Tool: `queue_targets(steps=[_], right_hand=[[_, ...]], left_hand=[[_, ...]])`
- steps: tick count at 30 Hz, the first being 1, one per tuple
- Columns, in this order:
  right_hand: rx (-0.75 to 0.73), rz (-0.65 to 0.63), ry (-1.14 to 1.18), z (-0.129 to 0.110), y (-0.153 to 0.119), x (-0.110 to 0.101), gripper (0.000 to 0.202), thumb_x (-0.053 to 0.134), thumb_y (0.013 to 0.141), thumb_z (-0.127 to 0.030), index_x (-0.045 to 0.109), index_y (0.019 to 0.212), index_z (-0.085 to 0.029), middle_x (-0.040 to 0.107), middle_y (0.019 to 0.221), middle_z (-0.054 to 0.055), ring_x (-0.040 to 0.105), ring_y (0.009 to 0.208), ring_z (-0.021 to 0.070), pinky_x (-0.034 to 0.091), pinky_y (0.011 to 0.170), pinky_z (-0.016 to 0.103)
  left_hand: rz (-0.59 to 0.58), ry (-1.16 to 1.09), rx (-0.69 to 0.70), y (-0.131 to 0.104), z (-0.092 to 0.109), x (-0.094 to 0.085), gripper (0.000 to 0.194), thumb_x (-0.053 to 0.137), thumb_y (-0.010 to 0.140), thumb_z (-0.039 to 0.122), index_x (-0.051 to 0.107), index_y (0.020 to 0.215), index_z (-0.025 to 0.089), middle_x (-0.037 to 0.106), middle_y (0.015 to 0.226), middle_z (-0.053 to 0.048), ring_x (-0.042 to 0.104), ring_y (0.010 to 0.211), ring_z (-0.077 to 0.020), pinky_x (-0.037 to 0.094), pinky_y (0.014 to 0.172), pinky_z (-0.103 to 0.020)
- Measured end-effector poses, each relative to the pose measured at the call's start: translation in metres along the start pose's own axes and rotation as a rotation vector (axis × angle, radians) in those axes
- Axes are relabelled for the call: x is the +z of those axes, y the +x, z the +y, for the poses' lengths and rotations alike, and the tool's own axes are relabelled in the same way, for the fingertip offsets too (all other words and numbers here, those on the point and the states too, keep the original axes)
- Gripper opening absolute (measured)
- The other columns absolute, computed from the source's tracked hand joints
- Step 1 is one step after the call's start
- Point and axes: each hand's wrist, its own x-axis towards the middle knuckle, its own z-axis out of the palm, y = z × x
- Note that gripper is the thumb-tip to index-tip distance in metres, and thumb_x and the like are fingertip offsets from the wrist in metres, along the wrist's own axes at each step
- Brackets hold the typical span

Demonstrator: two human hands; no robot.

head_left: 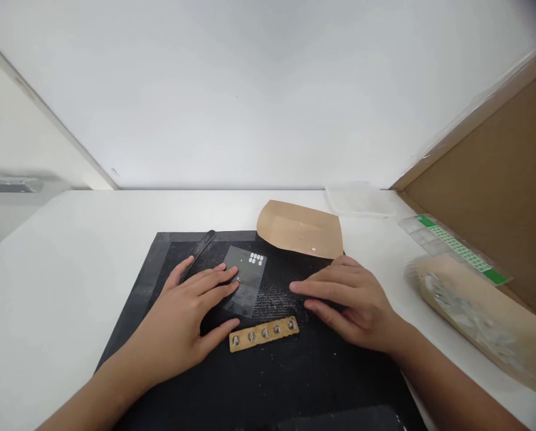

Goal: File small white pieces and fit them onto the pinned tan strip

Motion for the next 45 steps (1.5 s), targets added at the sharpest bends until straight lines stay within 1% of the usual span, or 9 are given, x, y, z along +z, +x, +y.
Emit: queue_targets(steps=[3, 8, 12, 17, 22, 30, 37, 41, 45], right_hand=[[-0.02, -0.113, 0.04, -0.004, 0.004, 0.003, 0.026, 0.078, 0.097, -0.034, 0.075, 0.123, -0.029, 0.08, 0.113, 0.001, 0.076, 0.095, 0.0159, 0.047, 0.084, 0.034], [0.014, -0.187, 0.104, -0.007, 0.004, 0.006, 0.038, 0.085, 0.089, -0.05, 0.076, 0.117, -0.028, 0.08, 0.112, 0.002, 0.076, 0.097, 0.0181, 0.05, 0.086, 0.035], [0.017, -0.188, 0.135, -0.004, 0.0, 0.009, 0.036, 0.086, 0.088, -0.048, 0.075, 0.115, -0.027, 0.082, 0.108, 0.002, 0.077, 0.096, 0.0181, 0.053, 0.085, 0.033], [0.021, -0.216, 0.14, -0.002, -0.001, 0.013, 0.024, 0.081, 0.094, -0.042, 0.075, 0.111, -0.027, 0.082, 0.107, 0.001, 0.078, 0.093, 0.0168, 0.055, 0.083, 0.031], [0.033, -0.23, 0.143, -0.002, -0.003, 0.017, 0.013, 0.077, 0.098, -0.036, 0.074, 0.108, -0.026, 0.081, 0.102, 0.0, 0.075, 0.091, 0.0154, 0.053, 0.082, 0.031], [0.049, -0.231, 0.129, -0.001, -0.001, 0.02, 0.009, 0.074, 0.1, -0.032, 0.071, 0.105, -0.025, 0.078, 0.095, 0.001, 0.071, 0.088, 0.0167, 0.048, 0.085, 0.035], [0.063, -0.244, 0.139, -0.003, 0.001, 0.016, 0.017, 0.076, 0.098, -0.038, 0.071, 0.107, -0.025, 0.077, 0.096, 0.001, 0.07, 0.088, 0.017, 0.048, 0.086, 0.035], [0.055, -0.171, 0.167, -0.005, 0.003, 0.01, 0.036, 0.084, 0.091, -0.044, 0.07, 0.117, -0.024, 0.077, 0.101, 0.004, 0.071, 0.093, 0.0198, 0.05, 0.087, 0.036], [0.095, -0.045, 0.162, -0.008, 0.004, 0.008, 0.022, 0.078, 0.096, -0.035, 0.072, 0.114, -0.025, 0.077, 0.099, 0.003, 0.07, 0.092, 0.019, 0.051, 0.086, 0.035]], left_hand=[[0.017, -0.006, -0.015, 0.0, -0.001, -0.001, 0.041, 0.067, 0.101, 0.049, 0.066, 0.137, 0.031, 0.068, 0.149, -0.003, 0.066, 0.133, -0.0279, 0.013, 0.13, -0.058], [0.052, -0.002, -0.051, -0.001, -0.001, -0.002, 0.036, 0.067, 0.102, 0.044, 0.067, 0.136, 0.031, 0.076, 0.134, -0.004, 0.072, 0.118, -0.0259, 0.024, 0.126, -0.061], [0.073, -0.024, -0.043, -0.001, -0.002, -0.001, 0.04, 0.067, 0.103, 0.043, 0.065, 0.14, 0.03, 0.08, 0.118, -0.003, 0.075, 0.105, -0.0249, 0.039, 0.118, -0.057], [0.115, -0.013, -0.023, 0.001, -0.003, 0.001, 0.024, 0.058, 0.108, 0.035, 0.075, 0.122, 0.027, 0.082, 0.098, -0.002, 0.075, 0.086, -0.0227, 0.056, 0.096, -0.048], [0.158, 0.095, 0.019, -0.001, -0.003, 0.002, 0.028, 0.05, 0.11, 0.025, 0.073, 0.124, 0.021, 0.081, 0.104, -0.006, 0.075, 0.086, -0.0245, 0.06, 0.073, -0.04], [0.231, -0.006, -0.034, -0.003, -0.001, 0.003, 0.032, 0.048, 0.107, 0.015, 0.065, 0.134, 0.02, 0.075, 0.122, -0.009, 0.072, 0.105, -0.0241, 0.064, 0.086, -0.038], [0.308, -0.104, 0.019, 0.0, 0.002, -0.003, 0.025, 0.056, 0.106, 0.012, 0.07, 0.125, 0.02, 0.076, 0.115, -0.008, 0.069, 0.102, -0.0224, 0.063, 0.087, -0.038], [0.397, -0.125, 0.093, 0.0, 0.007, -0.011, 0.03, 0.063, 0.1, 0.005, 0.073, 0.124, 0.02, 0.077, 0.117, -0.007, 0.068, 0.104, -0.0221, 0.063, 0.089, -0.038], [0.451, -0.118, 0.174, -0.003, 0.017, -0.02, 0.036, 0.064, 0.096, -0.002, 0.075, 0.124, 0.02, 0.079, 0.118, -0.006, 0.067, 0.105, -0.0223, 0.065, 0.086, -0.037]])
